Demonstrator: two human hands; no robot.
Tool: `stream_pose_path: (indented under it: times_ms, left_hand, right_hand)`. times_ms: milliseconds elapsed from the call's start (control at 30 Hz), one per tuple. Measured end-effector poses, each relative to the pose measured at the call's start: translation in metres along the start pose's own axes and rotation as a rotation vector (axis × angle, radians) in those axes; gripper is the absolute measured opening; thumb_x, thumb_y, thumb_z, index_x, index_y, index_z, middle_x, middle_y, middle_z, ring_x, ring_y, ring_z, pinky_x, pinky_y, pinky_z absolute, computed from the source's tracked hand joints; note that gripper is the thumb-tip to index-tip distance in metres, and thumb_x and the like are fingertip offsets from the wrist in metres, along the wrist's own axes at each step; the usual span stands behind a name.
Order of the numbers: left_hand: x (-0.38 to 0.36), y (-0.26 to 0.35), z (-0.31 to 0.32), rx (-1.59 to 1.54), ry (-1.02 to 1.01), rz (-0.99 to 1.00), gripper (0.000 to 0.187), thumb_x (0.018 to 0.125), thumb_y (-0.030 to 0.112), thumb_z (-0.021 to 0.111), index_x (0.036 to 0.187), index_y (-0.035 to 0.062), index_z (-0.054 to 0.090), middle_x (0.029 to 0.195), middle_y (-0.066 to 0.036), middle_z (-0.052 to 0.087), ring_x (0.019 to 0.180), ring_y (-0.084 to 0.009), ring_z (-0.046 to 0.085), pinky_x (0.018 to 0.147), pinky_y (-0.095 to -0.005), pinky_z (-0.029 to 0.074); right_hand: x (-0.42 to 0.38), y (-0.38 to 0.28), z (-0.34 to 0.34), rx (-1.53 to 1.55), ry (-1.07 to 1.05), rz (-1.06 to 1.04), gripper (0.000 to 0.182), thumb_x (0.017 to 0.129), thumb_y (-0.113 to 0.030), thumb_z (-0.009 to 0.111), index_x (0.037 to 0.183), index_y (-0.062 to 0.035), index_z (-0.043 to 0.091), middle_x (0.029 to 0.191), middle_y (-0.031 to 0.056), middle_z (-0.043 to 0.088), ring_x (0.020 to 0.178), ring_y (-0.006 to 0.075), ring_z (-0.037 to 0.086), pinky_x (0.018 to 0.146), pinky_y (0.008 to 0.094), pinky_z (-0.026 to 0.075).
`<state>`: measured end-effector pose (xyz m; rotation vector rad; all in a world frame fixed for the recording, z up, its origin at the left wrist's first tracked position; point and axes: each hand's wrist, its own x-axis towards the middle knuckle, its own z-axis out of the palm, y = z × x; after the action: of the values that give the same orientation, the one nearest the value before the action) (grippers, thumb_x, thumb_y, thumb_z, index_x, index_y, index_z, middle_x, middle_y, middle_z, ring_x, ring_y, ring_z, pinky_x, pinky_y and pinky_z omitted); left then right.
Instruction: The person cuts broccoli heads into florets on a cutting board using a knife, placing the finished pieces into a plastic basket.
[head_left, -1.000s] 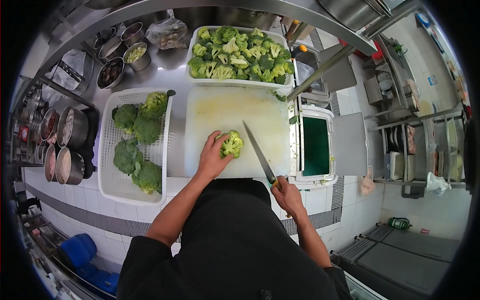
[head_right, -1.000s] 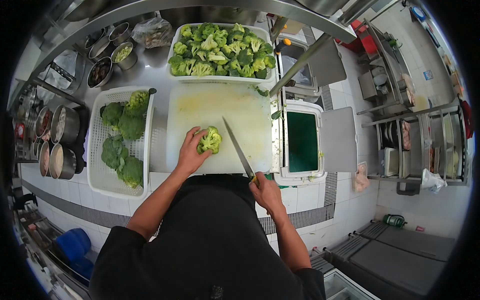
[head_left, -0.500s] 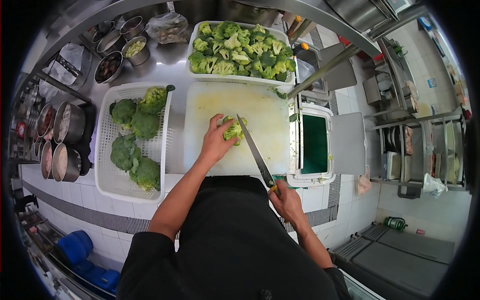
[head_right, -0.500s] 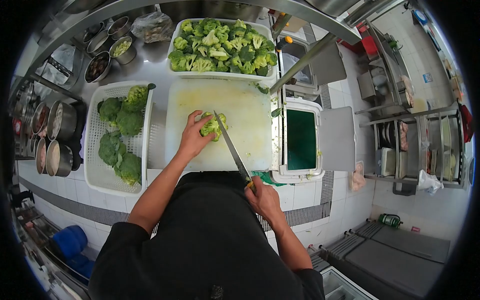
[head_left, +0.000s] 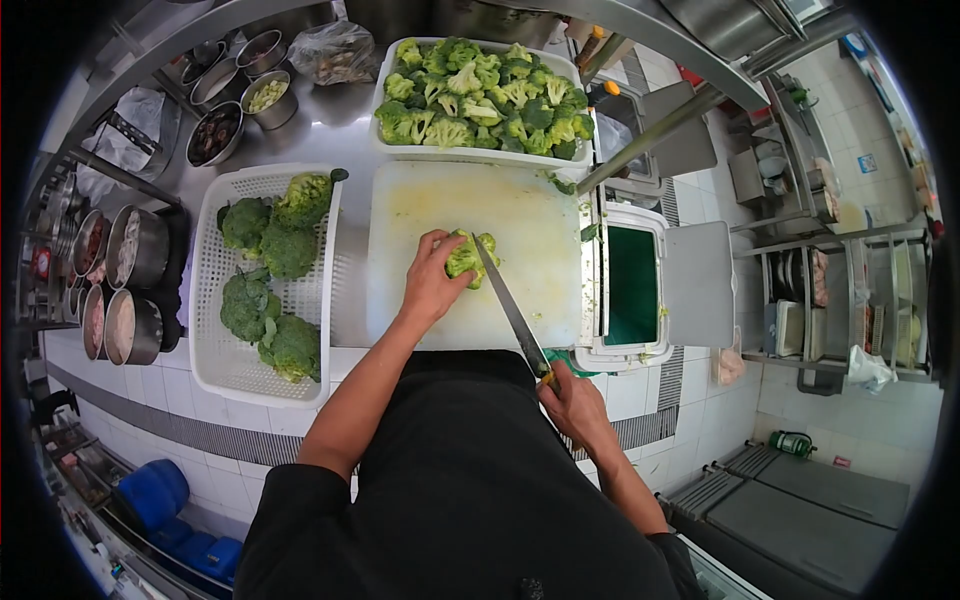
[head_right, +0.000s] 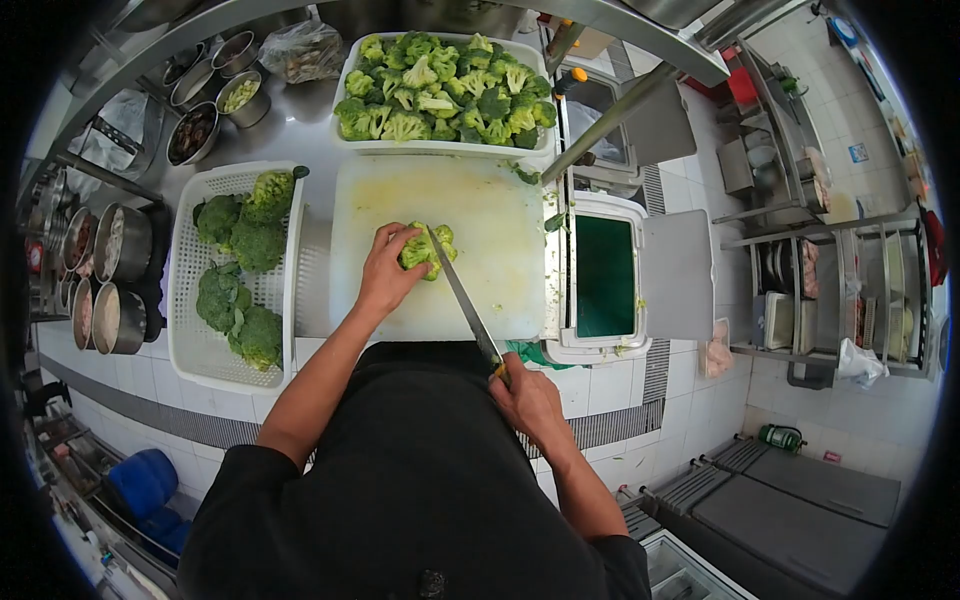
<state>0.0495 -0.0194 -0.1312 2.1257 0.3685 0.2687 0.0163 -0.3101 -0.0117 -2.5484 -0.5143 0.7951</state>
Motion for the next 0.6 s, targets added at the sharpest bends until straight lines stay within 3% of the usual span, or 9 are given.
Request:
stream_pose_path:
  times_ms: [500, 600]
  left_hand:
    - [-0.005, -0.009, -0.006, -0.025, 0.035, -0.021, 0.060, 0.078, 0.014, 0.083, 0.135, 0.0120, 0.065, 0.138, -0.013, 0.053, 0.125, -0.0345, 0.058, 0.104, -0.0430, 0.051]
    - [0.005, -0.009, -0.031, 0.090, 0.047, 0.091, 0.062, 0.078, 0.009, 0.080, 0.138, 0.0123, 0.063, 0.140, -0.012, 0.054, 0.128, -0.0356, 0.056, 0.107, -0.0433, 0.048]
  right_hand:
    - [0.132, -0.023, 0.071, -0.052, 0.154, -0.151, 0.023, 0.097, -0.023, 0.059, 0.103, -0.0021, 0.051, 0.076, 0.0267, 0.069, 0.073, 0.0494, 0.068, 0.068, 0.0609, 0.052]
    - [0.123, -0.015, 0.065, -0.031, 0.170, -0.157, 0.024, 0.097, -0.025, 0.059, 0.103, -0.0030, 0.052, 0.074, 0.0262, 0.068, 0.073, 0.0496, 0.067, 0.068, 0.0608, 0.052]
